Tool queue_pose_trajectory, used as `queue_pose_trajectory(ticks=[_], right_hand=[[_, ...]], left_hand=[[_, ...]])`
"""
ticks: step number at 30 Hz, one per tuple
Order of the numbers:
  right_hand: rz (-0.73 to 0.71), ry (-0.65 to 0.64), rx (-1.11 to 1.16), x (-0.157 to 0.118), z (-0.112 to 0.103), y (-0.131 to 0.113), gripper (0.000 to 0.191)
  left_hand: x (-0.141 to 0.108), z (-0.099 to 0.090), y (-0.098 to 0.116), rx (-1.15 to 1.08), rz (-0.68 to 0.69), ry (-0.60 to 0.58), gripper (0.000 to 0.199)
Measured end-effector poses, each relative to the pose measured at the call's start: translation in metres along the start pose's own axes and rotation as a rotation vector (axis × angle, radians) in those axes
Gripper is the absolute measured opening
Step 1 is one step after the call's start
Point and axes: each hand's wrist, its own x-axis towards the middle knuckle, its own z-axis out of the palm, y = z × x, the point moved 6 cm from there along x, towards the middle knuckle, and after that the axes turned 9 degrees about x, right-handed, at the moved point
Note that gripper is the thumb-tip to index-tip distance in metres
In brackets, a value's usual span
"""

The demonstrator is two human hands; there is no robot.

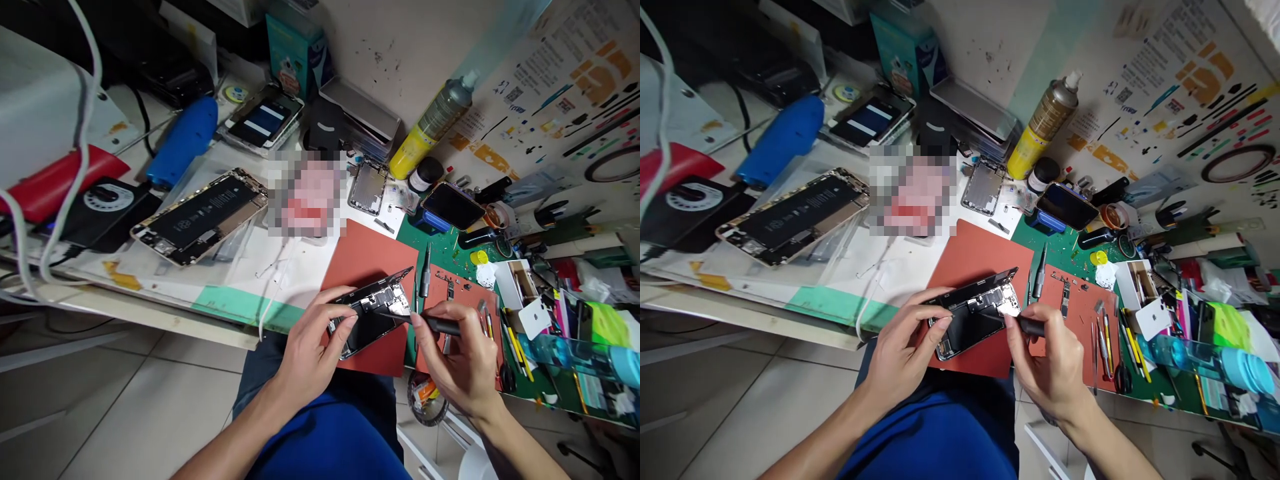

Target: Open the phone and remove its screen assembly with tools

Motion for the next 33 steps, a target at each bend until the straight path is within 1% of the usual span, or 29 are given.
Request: queue_pose_trajectory(ticks=[2, 4, 11, 17, 26, 29, 33], right_hand=[[-0.076, -0.037, -0.047, 0.003, 0.007, -0.006, 0.018], [-0.094, -0.05, -0.063, 0.005, 0.012, -0.007, 0.018], [-0.071, -0.072, -0.054, 0.007, 0.014, -0.005, 0.017], [-0.046, -0.077, -0.047, 0.008, 0.016, -0.004, 0.017], [-0.043, -0.087, -0.061, 0.008, 0.016, -0.005, 0.017], [-0.086, -0.093, -0.09, 0.009, 0.017, -0.008, 0.017], [-0.205, -0.152, -0.194, 0.013, 0.021, -0.017, 0.016]], left_hand=[[-0.001, -0.001, -0.002, -0.01, -0.024, 0.005, 0.015], [-0.003, -0.001, -0.005, -0.026, -0.048, 0.012, 0.015], [-0.008, 0.0, -0.01, -0.099, -0.081, 0.028, 0.016], [-0.014, 0.004, -0.017, -0.252, -0.125, 0.045, 0.019], [-0.016, 0.001, -0.016, -0.395, -0.146, 0.089, 0.017], [-0.015, 0.0, -0.018, -0.414, -0.171, 0.101, 0.014], [-0.017, 0.003, -0.026, -0.466, -0.249, 0.117, 0.011]])
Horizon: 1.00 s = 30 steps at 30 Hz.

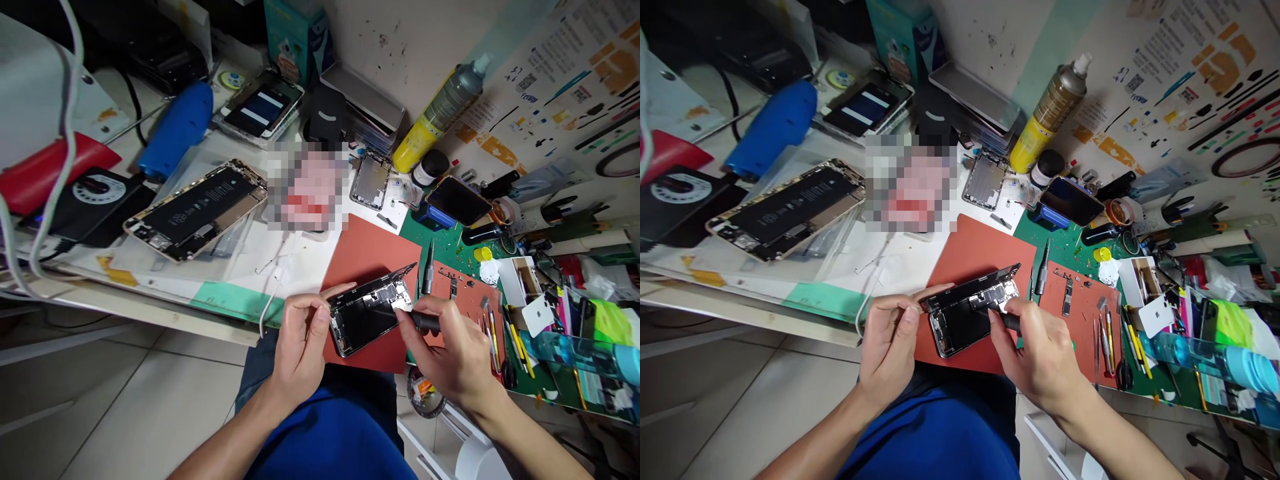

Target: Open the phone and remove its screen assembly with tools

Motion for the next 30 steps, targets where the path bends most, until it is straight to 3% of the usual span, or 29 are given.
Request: queue_pose_trajectory(ticks=[7, 11, 15, 19, 30], right_hand=[[-0.146, -0.295, -0.027, 0.018, 0.009, -0.012, 0.009], [-0.176, -0.29, -0.057, 0.024, 0.006, -0.013, 0.005], [-0.167, -0.376, 0.038, 0.024, 0.008, -0.013, 0.01], [-0.178, -0.301, -0.009, 0.025, 0.004, -0.014, 0.004], [-0.137, -0.307, 0.013, 0.026, 0.006, -0.013, 0.008]], left_hand=[[-0.002, -0.002, -0.011, -0.063, -0.102, 0.032, 0.004], [-0.002, -0.002, -0.013, -0.06, -0.122, 0.033, 0.004], [-0.003, -0.001, -0.013, -0.079, -0.11, 0.035, 0.004], [-0.003, -0.002, -0.011, -0.072, -0.062, 0.031, 0.007], [0.001, -0.001, 0.003, 0.09, 0.076, -0.009, 0.017]])
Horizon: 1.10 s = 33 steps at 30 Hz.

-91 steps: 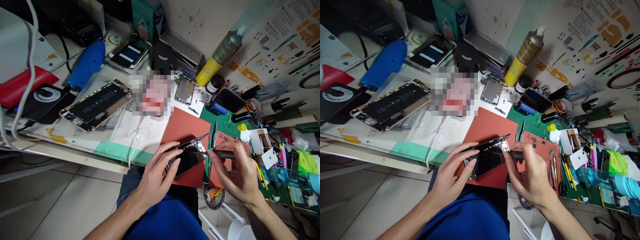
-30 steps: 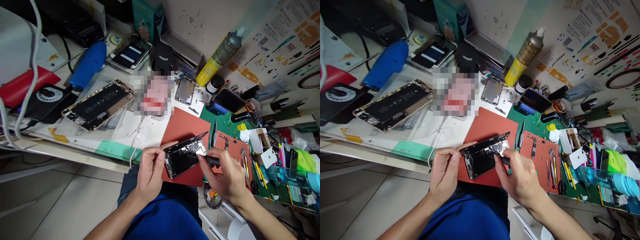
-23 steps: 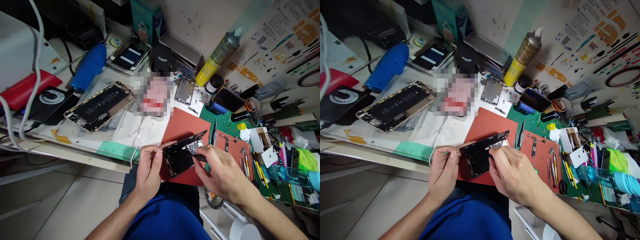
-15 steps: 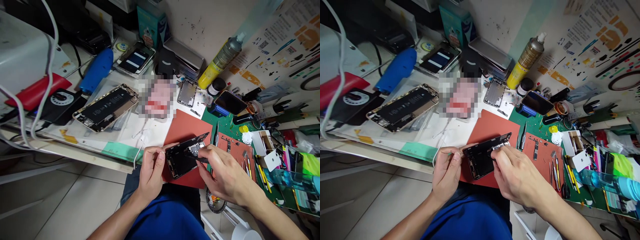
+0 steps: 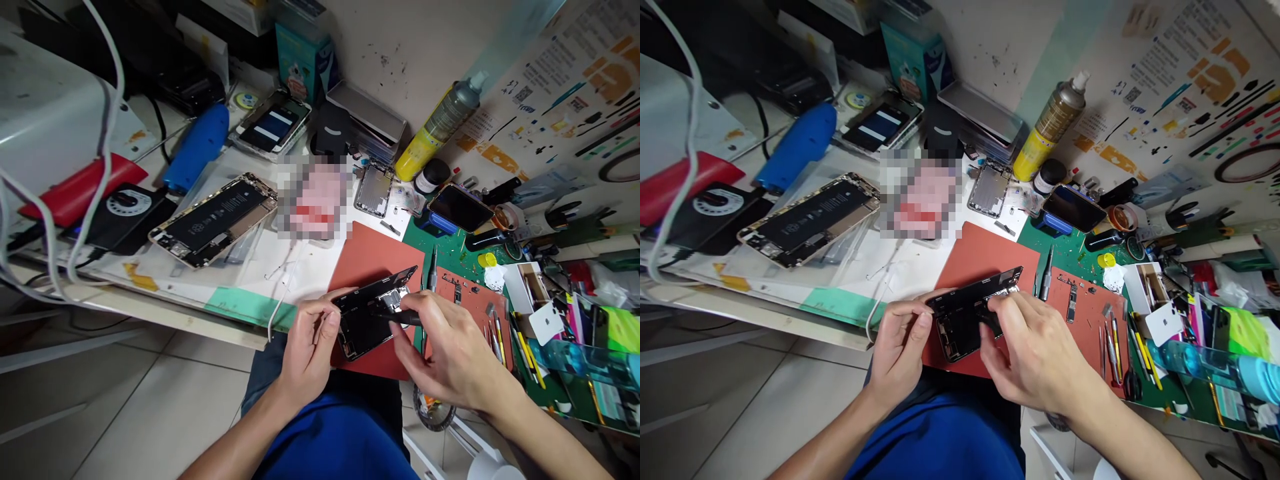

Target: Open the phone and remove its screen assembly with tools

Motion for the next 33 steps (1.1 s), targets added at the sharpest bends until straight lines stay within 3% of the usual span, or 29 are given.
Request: queue_pose_trajectory(ticks=[17, 23, 26, 28, 31, 33], right_hand=[[0.031, 0.023, 0.007, -0.001, 0.002, 0.002, 0.005], [0.096, 0.095, 0.069, -0.009, -0.002, 0.008, 0.004], [0.224, 0.235, 0.238, -0.024, -0.013, 0.02, 0.01], [0.404, 0.391, 0.392, -0.039, -0.017, 0.036, 0.014], [0.696, 0.587, 0.761, -0.062, -0.004, 0.06, 0.022], [0.801, 0.66, 1.036, -0.07, 0.013, 0.068, 0.027]], left_hand=[[0.011, 0.002, 0.014, 0.289, 0.106, -0.08, 0.015], [0.012, 0.003, 0.016, 0.346, 0.117, -0.092, 0.017], [0.012, 0.002, 0.018, 0.346, 0.136, -0.089, 0.017], [0.013, 0.003, 0.018, 0.348, 0.144, -0.093, 0.018], [0.013, 0.004, 0.019, 0.353, 0.159, -0.093, 0.018], [0.013, 0.005, 0.019, 0.342, 0.173, -0.09, 0.02]])
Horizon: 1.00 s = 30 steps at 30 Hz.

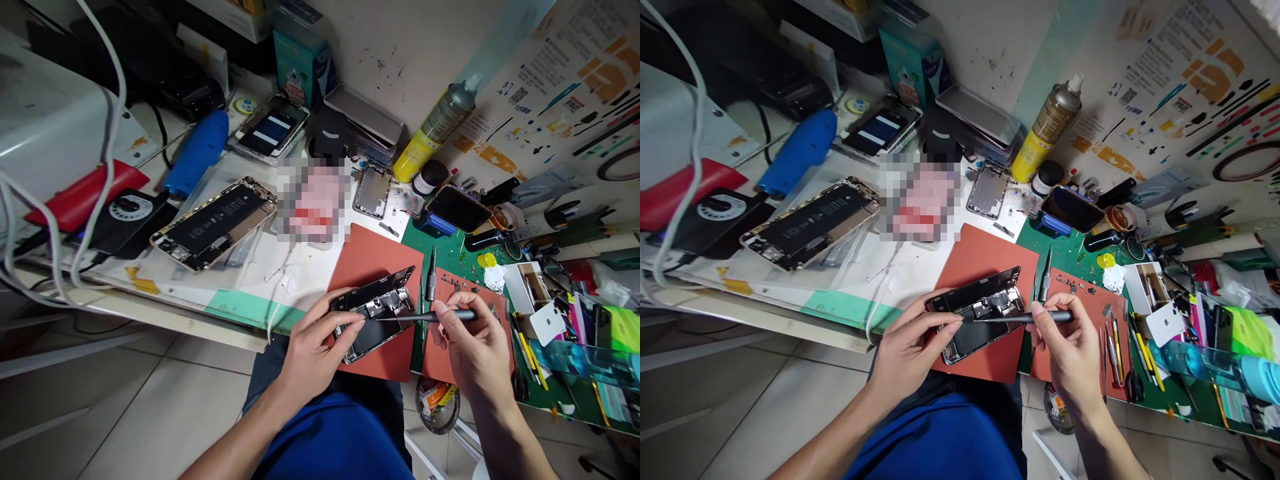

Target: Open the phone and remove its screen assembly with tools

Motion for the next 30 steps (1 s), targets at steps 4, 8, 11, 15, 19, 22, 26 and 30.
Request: queue_pose_trajectory(ticks=[4, 8, 11, 15, 19, 22, 26, 30], right_hand=[[0.178, 0.056, 0.245, -0.005, 0.005, 0.024, 0.035], [0.231, 0.078, 0.29, -0.01, 0.008, 0.03, 0.04], [0.229, 0.073, 0.293, -0.011, 0.009, 0.031, 0.041], [0.233, 0.069, 0.302, -0.011, 0.012, 0.034, 0.04], [0.222, 0.029, 0.295, -0.011, 0.011, 0.031, 0.034], [0.153, -0.001, 0.321, -0.014, 0.004, 0.014, 0.028], [0.017, -0.078, 0.279, -0.03, 0.013, -0.012, 0.014], [-0.151, -0.176, -0.192, -0.036, 0.061, -0.013, 0.024]], left_hand=[[0.0, 0.002, 0.0, -0.017, 0.006, -0.002, 0.022], [0.0, 0.002, 0.001, -0.024, 0.012, -0.011, 0.022], [0.0, 0.002, 0.001, -0.036, 0.011, -0.02, 0.023], [-0.001, 0.003, 0.0, -0.037, 0.01, -0.033, 0.024], [-0.002, 0.003, -0.001, -0.024, -0.002, -0.061, 0.022], [-0.003, 0.002, -0.003, 0.006, -0.038, -0.088, 0.019], [-0.004, 0.0, -0.004, 0.034, -0.059, -0.122, 0.018], [-0.008, 0.003, -0.005, 0.045, -0.05, -0.163, 0.017]])
